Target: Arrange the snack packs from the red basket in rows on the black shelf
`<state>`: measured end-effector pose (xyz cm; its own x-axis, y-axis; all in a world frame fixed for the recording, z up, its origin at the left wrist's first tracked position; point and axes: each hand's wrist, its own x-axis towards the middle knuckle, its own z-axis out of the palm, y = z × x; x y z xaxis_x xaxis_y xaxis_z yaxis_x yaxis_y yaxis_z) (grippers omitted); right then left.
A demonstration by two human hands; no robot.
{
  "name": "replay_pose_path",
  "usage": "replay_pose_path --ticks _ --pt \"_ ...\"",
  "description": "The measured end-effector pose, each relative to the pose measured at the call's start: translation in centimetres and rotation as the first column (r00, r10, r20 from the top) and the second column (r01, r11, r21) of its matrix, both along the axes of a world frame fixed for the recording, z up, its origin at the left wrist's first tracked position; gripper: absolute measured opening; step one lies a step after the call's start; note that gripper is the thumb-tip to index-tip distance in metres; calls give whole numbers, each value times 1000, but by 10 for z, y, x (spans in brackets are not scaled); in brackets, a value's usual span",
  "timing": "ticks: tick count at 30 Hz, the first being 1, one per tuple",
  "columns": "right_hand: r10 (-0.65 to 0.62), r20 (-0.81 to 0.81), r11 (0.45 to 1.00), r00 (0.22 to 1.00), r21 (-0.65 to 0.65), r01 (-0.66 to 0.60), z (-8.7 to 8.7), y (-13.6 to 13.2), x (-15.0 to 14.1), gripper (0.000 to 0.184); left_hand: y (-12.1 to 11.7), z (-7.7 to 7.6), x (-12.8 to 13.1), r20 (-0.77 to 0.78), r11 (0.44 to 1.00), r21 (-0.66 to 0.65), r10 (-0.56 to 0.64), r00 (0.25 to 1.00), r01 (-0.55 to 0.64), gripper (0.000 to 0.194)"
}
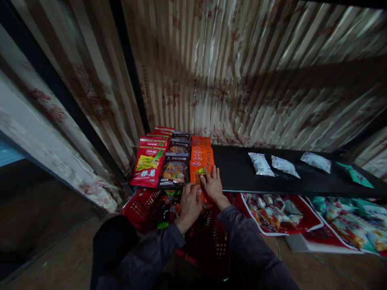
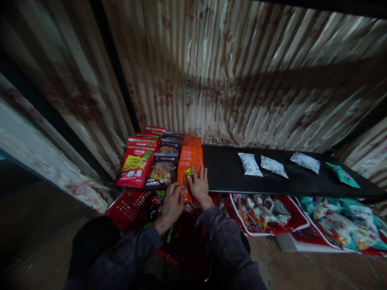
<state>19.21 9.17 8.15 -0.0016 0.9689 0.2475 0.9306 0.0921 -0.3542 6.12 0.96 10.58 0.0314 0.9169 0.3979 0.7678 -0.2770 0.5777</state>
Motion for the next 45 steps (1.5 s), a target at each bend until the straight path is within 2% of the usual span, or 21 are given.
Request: replay_pose_path --ticks 3,6,9,16,25,35,40,45 --pt "10 -1 999 1000 36 -10 -7 3 1 56 21 -1 12 -182 989 -121 -109 977 88 54" --pt "-8 -25 999 1000 39 9 -9 5 2 56 34 0 24 -302 954 -297 -142 943 49 68" --pt "-19 -41 999 999 26 20 -8 6 2 56 39 1 32 -361 932 -362 -147 921 7 69" --pt "-28 -23 999 999 -39 27 -5 11 3 57 47 -1 39 -408 918 -395 -151 900 -25 67" --pt "-60 80 993 995 -101 68 7 16 -3 57 51 14 36 -404 888 -459 -201 892 -8 70" --pt "-84 139 978 987 -176 108 20 18 -10 57 57 20 33 -419 880 -475 -201 886 -25 75" --pt "-82 105 981 991 -166 99 17 25 -11 57 64 18 31 -415 888 -459 -190 890 -24 71" --pt "-78 46 991 996 -109 83 7 31 -10 57 71 7 32 -395 909 -416 -154 906 -27 70"
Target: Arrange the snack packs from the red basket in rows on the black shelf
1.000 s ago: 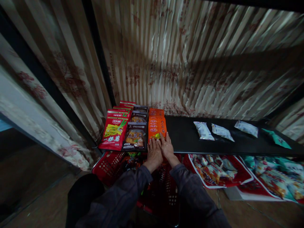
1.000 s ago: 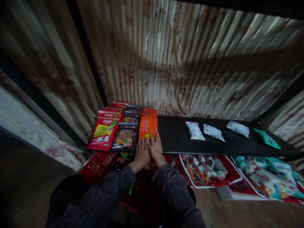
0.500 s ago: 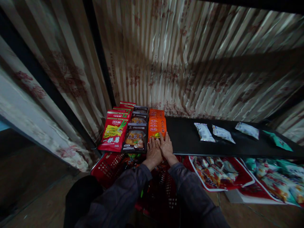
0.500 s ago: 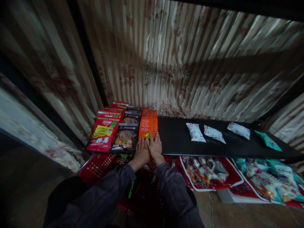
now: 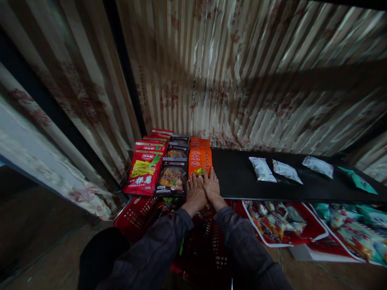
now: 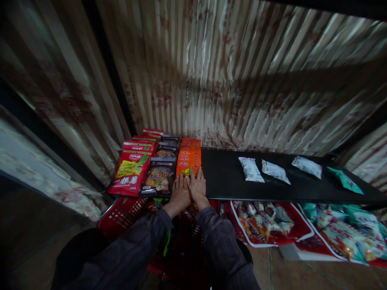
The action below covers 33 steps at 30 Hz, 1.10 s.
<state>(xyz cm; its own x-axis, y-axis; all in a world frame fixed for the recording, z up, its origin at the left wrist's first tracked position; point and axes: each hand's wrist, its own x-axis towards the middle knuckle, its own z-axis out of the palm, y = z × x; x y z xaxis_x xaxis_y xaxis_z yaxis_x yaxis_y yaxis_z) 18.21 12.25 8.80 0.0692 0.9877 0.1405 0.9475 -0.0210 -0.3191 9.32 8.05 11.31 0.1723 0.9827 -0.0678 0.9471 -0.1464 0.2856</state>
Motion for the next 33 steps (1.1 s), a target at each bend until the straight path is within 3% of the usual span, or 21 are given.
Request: replay_pose_path --ticks 10,20,27,33 --pt "2 -160 999 987 32 3 -8 4 6 55 8 -22 3 48 986 157 47 998 -54 60" --pt "110 -250 982 962 176 -67 -21 27 43 57 15 -19 3 53 978 201 39 998 -49 68" --pt "160 -248 983 955 134 -129 -17 30 42 56 18 -25 3 111 974 216 42 993 -66 69" --pt "168 -295 984 941 109 -142 -12 35 51 54 9 -10 -4 74 971 240 -27 997 9 58"
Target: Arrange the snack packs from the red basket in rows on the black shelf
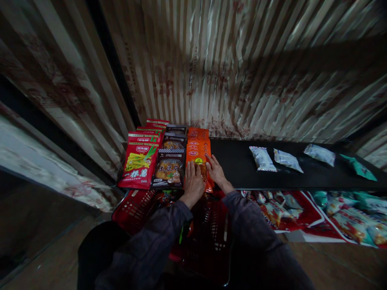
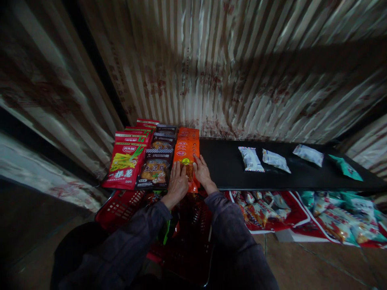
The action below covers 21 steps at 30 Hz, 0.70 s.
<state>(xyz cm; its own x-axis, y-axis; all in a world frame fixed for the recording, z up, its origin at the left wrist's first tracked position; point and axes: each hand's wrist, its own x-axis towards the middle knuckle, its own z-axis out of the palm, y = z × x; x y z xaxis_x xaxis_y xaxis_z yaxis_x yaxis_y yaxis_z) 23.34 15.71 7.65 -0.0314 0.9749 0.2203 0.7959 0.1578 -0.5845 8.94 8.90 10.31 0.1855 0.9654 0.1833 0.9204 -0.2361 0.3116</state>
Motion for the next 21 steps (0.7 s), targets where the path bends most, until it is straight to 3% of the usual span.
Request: replay_pose_path --ticks 6,11,21 --pt "-46 -90 999 995 17 48 -2 1 3 57 -16 -2 -5 -59 998 -35 -60 996 58 56" --pt "-76 -209 997 975 0 78 -1 0 4 61 -15 -6 0 -83 999 -48 -29 996 25 60" --pt "-65 -14 998 998 -3 65 -1 -5 -7 57 -4 -2 7 -49 998 -67 6 999 -10 63"
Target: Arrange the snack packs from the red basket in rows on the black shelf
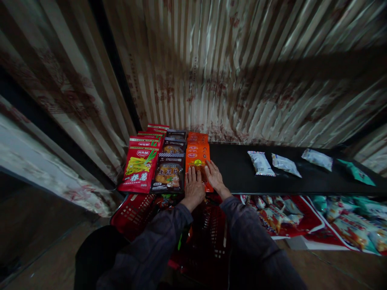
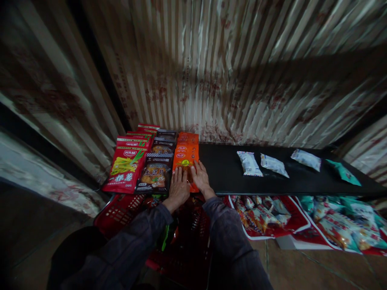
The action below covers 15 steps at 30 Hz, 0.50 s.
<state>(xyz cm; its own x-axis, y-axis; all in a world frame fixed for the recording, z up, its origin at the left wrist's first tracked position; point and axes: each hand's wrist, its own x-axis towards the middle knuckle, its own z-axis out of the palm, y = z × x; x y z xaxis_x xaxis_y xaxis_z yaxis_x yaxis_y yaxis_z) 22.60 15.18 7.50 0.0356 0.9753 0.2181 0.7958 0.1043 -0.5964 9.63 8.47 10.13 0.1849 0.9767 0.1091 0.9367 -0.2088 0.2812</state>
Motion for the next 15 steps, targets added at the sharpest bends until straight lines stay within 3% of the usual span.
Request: replay_pose_path --ticks 9,15 --pt "26 84 999 996 45 -29 -2 -2 -2 57 10 -3 2 36 997 66 47 998 -50 59" --pt "42 165 999 985 0 -43 1 -4 -8 53 14 -11 3 -4 992 125 20 1000 -20 60"
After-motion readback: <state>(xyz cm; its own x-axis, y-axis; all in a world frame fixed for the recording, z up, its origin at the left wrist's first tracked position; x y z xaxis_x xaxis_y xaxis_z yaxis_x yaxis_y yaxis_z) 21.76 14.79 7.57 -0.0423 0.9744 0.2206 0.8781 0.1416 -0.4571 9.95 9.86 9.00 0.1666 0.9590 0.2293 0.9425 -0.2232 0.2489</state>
